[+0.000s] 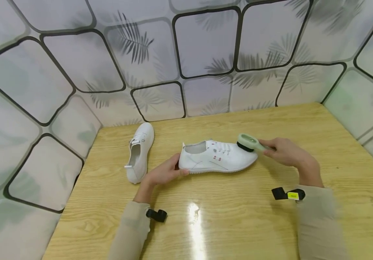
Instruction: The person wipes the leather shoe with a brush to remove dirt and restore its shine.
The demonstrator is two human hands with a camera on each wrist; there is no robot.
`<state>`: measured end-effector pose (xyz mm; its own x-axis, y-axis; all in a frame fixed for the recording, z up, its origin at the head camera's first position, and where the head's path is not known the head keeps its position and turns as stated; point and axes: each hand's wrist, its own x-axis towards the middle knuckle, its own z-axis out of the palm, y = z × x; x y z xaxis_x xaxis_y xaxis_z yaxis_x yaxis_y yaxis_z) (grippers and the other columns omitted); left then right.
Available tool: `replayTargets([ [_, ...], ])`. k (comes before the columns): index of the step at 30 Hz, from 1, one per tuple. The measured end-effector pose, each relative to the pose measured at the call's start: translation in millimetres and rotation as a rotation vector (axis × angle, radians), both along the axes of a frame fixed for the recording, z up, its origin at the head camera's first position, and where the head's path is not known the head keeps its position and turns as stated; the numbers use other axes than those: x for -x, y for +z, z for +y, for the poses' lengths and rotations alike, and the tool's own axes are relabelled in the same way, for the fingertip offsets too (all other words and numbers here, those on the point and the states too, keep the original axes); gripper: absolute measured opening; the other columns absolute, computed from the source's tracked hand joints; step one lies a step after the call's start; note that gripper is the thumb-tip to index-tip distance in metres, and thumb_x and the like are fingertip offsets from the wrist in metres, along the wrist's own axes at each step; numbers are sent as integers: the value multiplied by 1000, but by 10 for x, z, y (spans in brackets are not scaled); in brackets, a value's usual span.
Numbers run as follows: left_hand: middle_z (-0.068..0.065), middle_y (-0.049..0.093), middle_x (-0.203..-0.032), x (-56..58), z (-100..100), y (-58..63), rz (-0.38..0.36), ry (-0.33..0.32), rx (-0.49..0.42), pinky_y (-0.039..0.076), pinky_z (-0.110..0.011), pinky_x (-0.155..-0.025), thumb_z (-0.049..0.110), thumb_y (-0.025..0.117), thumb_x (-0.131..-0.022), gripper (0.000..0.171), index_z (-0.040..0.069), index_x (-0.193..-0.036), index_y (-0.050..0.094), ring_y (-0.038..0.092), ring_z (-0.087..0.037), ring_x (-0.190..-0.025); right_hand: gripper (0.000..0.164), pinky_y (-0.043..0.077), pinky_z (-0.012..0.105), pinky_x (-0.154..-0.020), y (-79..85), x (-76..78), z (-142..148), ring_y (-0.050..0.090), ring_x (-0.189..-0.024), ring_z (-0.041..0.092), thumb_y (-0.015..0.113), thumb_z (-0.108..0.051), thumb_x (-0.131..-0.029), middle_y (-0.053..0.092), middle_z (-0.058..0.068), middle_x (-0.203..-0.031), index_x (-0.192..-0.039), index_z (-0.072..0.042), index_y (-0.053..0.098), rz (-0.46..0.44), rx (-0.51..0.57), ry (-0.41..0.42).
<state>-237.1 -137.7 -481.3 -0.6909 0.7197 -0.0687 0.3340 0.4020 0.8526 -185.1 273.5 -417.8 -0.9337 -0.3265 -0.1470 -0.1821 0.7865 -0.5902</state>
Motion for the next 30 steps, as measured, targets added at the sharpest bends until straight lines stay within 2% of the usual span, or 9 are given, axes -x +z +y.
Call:
replayTargets([
  [2, -12, 50, -134, -4, 16, -3, 23, 15, -4, 41, -35, -101, 20, 63, -99, 57, 0, -144, 35, 49, -17, -118, 52, 39, 33, -62, -6, 42, -163, 44, -66, 18, 54, -15, -103, 62, 28, -115, -148, 4, 38, -4, 10, 12],
  [4, -12, 52, -129, -11, 43, -5, 44, 23, -18, 43, -33, -96, 17, 63, -99, 55, 0, -143, 35, 50, -17, -112, 53, 41, 32, -63, -3, 58, -276, 48, -70, 17, 55, -17, -102, 63, 27, -116, -147, 5, 39, -8, 21, 23],
  [8, -9, 54, -124, -7, 141, -8, 102, 22, -46, 44, -31, -92, 16, 63, -98, 50, 1, -139, 40, 51, -16, -107, 46, 44, 33, -62, 21, 38, -233, 52, -70, 18, 60, -14, -99, 67, 19, -96, -136, 12, 52, -4, -4, 14],
  [11, -8, 56, -123, -2, 206, -3, 168, 33, -25, 43, -34, -95, 16, 66, -96, 47, 3, -136, 44, 51, -16, -108, 26, 41, 33, -58, -3, 27, -159, 49, -65, 18, 59, -12, -98, 61, 9, -79, -112, 10, 64, 6, -50, -40],
  [14, -11, 54, -126, -15, 231, -3, 200, 61, 44, 40, -39, -100, 15, 68, -95, 50, 2, -136, 43, 49, -19, -113, 21, 38, 32, -56, -60, 49, -233, 45, -61, 18, 56, -15, -99, 51, 5, -70, -93, 5, 61, 25, -69, -75],
  [20, -19, 45, -139, -58, 226, 11, 208, 104, 189, 30, -48, -111, 20, 70, -94, 67, -1, -146, 34, 39, -32, -130, 19, 39, 30, -54, -45, 32, -378, 44, -58, 15, 62, -18, -95, 48, 1, -64, -86, -1, 64, -27, -10, -5],
  [24, -21, 45, -138, -64, 232, 42, 203, 123, 219, 30, -49, -111, 22, 72, -92, 67, -2, -144, 35, 39, -34, -129, 19, 39, 30, -52, 11, -7, -229, 44, -56, 14, 64, -18, -92, 48, 0, -62, -82, -1, 65, -60, -47, -74],
  [27, -21, 45, -138, -60, 227, 51, 191, 137, 233, 30, -49, -111, 22, 74, -91, 68, -2, -143, 36, 39, -35, -129, 23, 37, 30, -52, -7, 35, -192, 41, -54, 15, 63, -18, -92, 44, -1, -59, -76, -2, 60, -9, -55, -134],
  [30, -21, 44, -139, -58, 211, 41, 179, 151, 246, 29, -48, -113, 23, 75, -90, 74, -3, -146, 33, 38, -35, -131, 23, 37, 30, -53, -49, 98, -307, 41, -55, 14, 62, -18, -94, 44, 0, -60, -77, -2, 60, 31, -22, -121],
])
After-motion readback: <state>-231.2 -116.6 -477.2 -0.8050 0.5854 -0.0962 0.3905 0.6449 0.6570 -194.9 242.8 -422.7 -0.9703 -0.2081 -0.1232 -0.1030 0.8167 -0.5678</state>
